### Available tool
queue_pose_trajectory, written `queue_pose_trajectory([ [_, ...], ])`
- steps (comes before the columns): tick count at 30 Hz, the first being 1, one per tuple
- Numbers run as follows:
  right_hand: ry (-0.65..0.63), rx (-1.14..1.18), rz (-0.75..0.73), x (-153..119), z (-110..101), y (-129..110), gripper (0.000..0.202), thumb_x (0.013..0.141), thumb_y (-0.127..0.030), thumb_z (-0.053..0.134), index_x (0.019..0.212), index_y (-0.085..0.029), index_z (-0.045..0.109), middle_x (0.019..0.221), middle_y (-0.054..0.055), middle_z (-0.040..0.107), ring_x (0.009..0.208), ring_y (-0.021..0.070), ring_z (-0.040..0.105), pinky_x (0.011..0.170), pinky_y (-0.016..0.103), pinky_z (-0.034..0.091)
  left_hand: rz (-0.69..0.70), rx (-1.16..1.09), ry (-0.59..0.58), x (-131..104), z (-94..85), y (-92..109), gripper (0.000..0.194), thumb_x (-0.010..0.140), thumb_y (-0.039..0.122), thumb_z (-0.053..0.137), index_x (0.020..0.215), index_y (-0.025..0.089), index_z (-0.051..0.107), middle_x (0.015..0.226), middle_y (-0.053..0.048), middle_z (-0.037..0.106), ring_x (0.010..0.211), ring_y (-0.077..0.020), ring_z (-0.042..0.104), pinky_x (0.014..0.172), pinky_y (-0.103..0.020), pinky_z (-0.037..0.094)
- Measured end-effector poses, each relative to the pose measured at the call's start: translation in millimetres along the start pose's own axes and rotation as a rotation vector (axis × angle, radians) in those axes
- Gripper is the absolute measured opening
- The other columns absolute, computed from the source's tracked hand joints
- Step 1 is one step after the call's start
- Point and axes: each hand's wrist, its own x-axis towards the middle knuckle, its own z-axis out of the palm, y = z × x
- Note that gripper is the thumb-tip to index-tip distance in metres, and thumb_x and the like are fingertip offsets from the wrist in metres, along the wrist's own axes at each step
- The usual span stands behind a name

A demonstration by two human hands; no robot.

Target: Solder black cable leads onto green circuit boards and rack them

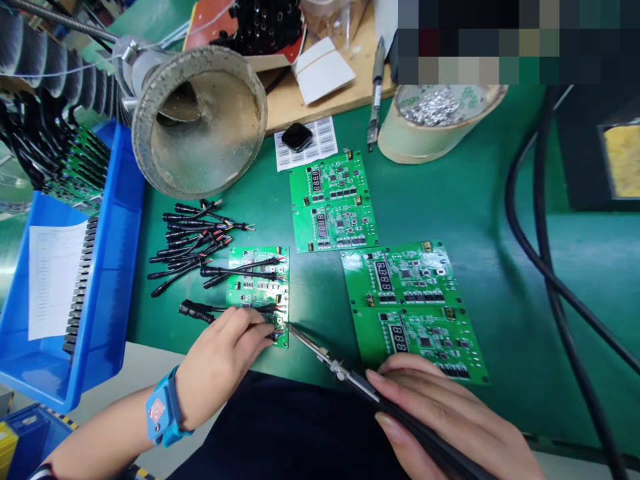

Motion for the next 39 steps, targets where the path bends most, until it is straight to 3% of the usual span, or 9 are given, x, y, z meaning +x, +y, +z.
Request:
queue_pose_trajectory([
  [6, -0.063, -0.054, -0.079, -2, -3, 2, 0.051, 0.080, -0.020, 0.051, 0.129, -0.031, 0.047, 0.078, 0.002, 0.067, 0.073, 0.0174, 0.067, 0.067, 0.028, 0.060, -0.009, 0.053, -0.033, 3, -1.7, 3, 0.015, 0.091, 0.017, 0.045, 0.094, 0.014, 0.059, 0.130, -0.010, 0.050, 0.088, -0.0199, 0.057, 0.075, -0.036, 0.054],
  [9, -0.073, -0.066, -0.095, -3, -2, 3, 0.051, 0.080, -0.019, 0.051, 0.130, -0.030, 0.046, 0.079, 0.003, 0.066, 0.075, 0.0172, 0.067, 0.068, 0.027, 0.060, 0.040, 0.102, -0.078, 6, -5.6, 5, 0.016, 0.089, 0.012, 0.044, 0.093, 0.012, 0.060, 0.128, -0.012, 0.053, 0.083, -0.0197, 0.061, 0.071, -0.035, 0.055],
  [15, -0.068, -0.060, -0.096, -3, -1, 3, 0.052, 0.081, -0.018, 0.051, 0.131, -0.029, 0.044, 0.080, 0.003, 0.066, 0.076, 0.0169, 0.066, 0.070, 0.027, 0.059, 0.134, 0.249, -0.130, 15, -17.0, 8, 0.018, 0.079, 0.004, 0.048, 0.088, 0.011, 0.061, 0.120, -0.018, 0.059, 0.057, -0.0189, 0.061, 0.050, -0.035, 0.054],
  [26, -0.061, -0.041, -0.095, -3, 0, 3, 0.053, 0.080, -0.016, 0.053, 0.131, -0.028, 0.045, 0.077, 0.002, 0.066, 0.076, 0.0159, 0.065, 0.073, 0.028, 0.059, 0.147, 0.122, -0.021, 11, -10.4, -3, 0.017, 0.085, 0.010, 0.048, 0.092, 0.010, 0.063, 0.120, -0.017, 0.059, 0.071, -0.0193, 0.066, 0.061, -0.033, 0.057],
  [39, -0.057, -0.003, -0.087, -1, 0, 0, 0.048, 0.078, -0.016, 0.055, 0.125, -0.026, 0.052, 0.077, 0.001, 0.067, 0.074, 0.0158, 0.066, 0.072, 0.028, 0.059, 0.153, 0.155, 0.058, 7, -4.7, 1, 0.016, 0.085, 0.008, 0.048, 0.088, 0.009, 0.063, 0.119, -0.018, 0.060, 0.061, -0.0168, 0.062, 0.052, -0.031, 0.053],
])
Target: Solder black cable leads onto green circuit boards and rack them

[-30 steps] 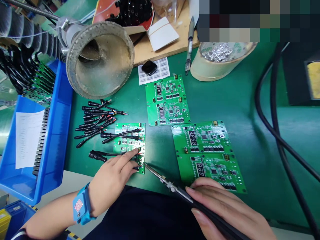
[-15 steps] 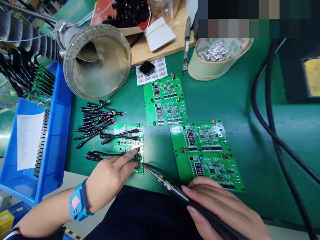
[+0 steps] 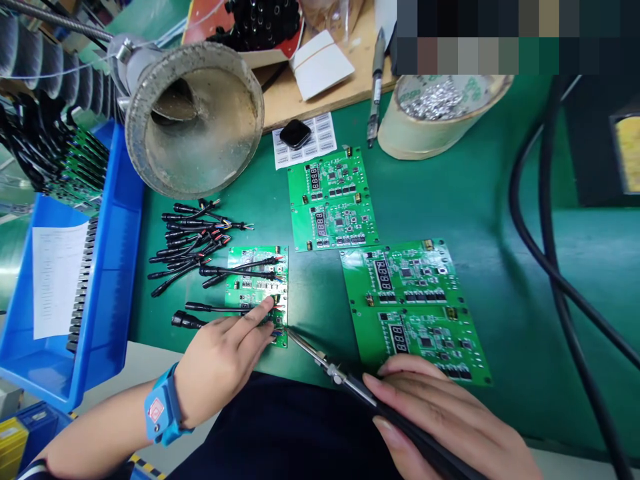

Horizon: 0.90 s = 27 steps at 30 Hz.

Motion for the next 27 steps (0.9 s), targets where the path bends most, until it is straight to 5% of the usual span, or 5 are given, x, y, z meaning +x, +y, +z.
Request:
queue_pose_trajectory([
  [13, -0.028, -0.011, -0.093, -5, 4, 2, 0.057, 0.075, -0.008, 0.052, 0.130, -0.022, 0.046, 0.074, 0.002, 0.067, 0.068, 0.0153, 0.066, 0.070, 0.032, 0.059, 0.014, 0.091, -0.025, 3, -2.7, 3, 0.017, 0.087, 0.010, 0.048, 0.089, 0.009, 0.065, 0.115, -0.019, 0.061, 0.061, -0.0164, 0.061, 0.052, -0.031, 0.053],
  [19, -0.007, 0.010, -0.022, -21, -2, 13, 0.051, 0.074, -0.013, 0.055, 0.123, -0.025, 0.054, 0.077, 0.004, 0.068, 0.070, 0.0210, 0.067, 0.065, 0.036, 0.061, 0.013, 0.063, -0.015, 4, -3.9, 3, 0.023, 0.088, 0.008, 0.043, 0.088, 0.008, 0.066, 0.114, -0.019, 0.062, 0.060, -0.0171, 0.062, 0.051, -0.032, 0.053],
  [27, -0.002, 0.036, -0.014, -15, 0, 9, 0.054, 0.070, -0.009, 0.057, 0.121, -0.026, 0.055, 0.077, 0.001, 0.068, 0.069, 0.0174, 0.067, 0.070, 0.032, 0.061, 0.007, 0.032, -0.026, 2, -1.9, 2, 0.023, 0.089, 0.008, 0.042, 0.091, 0.008, 0.065, 0.115, -0.019, 0.062, 0.062, -0.0167, 0.063, 0.053, -0.031, 0.054],
])
